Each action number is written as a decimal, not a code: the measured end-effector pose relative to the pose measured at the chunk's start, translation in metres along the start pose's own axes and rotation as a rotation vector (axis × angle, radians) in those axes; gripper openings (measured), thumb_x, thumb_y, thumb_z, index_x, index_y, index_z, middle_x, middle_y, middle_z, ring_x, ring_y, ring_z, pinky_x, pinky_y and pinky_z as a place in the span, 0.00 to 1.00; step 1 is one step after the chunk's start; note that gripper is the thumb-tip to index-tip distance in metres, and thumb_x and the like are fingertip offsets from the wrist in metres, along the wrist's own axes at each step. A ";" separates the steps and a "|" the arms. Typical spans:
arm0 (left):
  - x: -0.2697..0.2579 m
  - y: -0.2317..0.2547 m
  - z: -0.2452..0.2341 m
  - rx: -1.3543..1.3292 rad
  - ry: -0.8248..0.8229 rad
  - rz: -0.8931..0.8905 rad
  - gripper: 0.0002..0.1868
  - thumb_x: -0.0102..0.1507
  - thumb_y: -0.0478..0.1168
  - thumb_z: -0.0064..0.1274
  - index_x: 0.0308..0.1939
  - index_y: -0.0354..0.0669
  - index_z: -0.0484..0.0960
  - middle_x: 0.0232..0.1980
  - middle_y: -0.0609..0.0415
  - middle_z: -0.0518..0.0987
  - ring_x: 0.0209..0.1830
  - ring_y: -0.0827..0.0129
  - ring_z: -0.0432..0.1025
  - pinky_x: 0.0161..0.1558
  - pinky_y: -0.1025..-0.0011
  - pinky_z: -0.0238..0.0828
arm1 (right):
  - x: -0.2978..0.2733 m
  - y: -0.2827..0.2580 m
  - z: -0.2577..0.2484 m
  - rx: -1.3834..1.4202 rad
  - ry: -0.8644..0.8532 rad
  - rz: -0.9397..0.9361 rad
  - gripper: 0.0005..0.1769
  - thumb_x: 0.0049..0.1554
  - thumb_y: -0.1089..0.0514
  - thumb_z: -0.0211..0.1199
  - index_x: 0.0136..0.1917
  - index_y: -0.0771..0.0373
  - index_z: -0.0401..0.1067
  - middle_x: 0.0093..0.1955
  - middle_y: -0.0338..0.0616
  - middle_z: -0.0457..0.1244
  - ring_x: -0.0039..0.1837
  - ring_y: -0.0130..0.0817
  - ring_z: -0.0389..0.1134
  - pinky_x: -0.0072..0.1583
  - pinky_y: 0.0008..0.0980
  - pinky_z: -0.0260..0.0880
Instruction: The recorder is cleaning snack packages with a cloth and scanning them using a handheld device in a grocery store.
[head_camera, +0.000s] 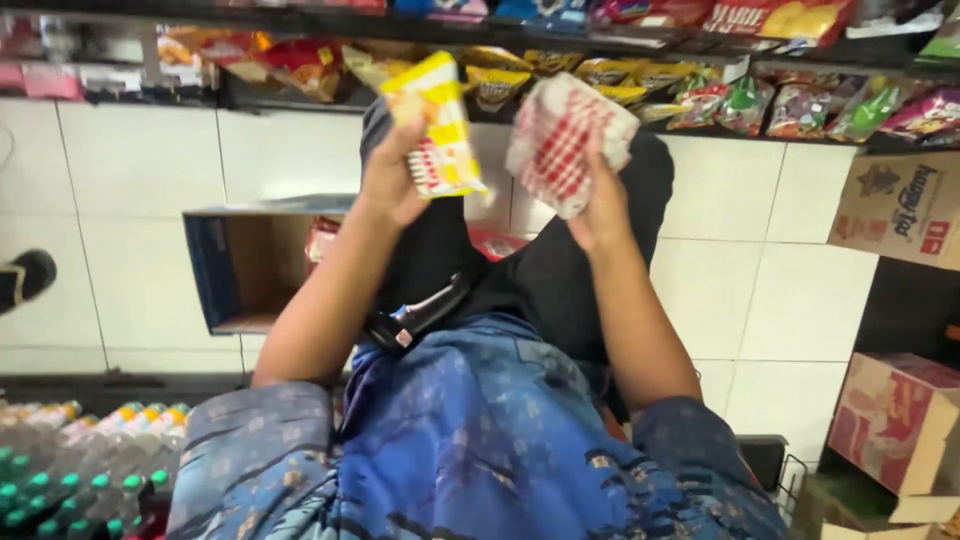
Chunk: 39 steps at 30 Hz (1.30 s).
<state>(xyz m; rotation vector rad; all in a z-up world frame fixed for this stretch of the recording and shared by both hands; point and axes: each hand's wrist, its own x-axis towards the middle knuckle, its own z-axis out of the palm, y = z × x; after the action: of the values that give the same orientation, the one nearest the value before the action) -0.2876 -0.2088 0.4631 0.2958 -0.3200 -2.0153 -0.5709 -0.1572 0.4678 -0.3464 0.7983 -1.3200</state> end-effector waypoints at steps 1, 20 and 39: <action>0.013 -0.005 0.004 0.007 -0.013 -0.006 0.24 0.70 0.46 0.56 0.66 0.41 0.70 0.59 0.49 0.80 0.57 0.59 0.77 0.62 0.53 0.76 | 0.002 -0.008 -0.003 0.004 -0.001 -0.015 0.36 0.67 0.46 0.60 0.80 0.66 0.56 0.74 0.51 0.61 0.73 0.44 0.65 0.73 0.47 0.68; 0.040 -0.039 -0.027 0.147 0.073 -0.308 0.26 0.69 0.39 0.50 0.70 0.33 0.66 0.63 0.43 0.78 0.61 0.55 0.77 0.66 0.53 0.73 | 0.038 0.022 -0.056 -0.424 0.128 -0.402 0.28 0.59 0.70 0.63 0.72 0.67 0.64 0.67 0.48 0.66 0.67 0.38 0.69 0.69 0.39 0.68; 0.049 -0.057 -0.005 0.289 0.153 -0.545 0.35 0.71 0.63 0.25 0.73 0.47 0.64 0.66 0.50 0.76 0.60 0.60 0.76 0.58 0.57 0.75 | -0.007 0.010 0.021 -1.600 -0.415 -0.559 0.37 0.49 0.68 0.55 0.72 0.55 0.71 0.77 0.47 0.60 0.83 0.51 0.49 0.79 0.64 0.38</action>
<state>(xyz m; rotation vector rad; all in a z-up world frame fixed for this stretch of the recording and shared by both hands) -0.3544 -0.2283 0.4350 0.7832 -0.4719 -2.4588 -0.5497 -0.1522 0.4781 -2.1378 1.3011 -0.7408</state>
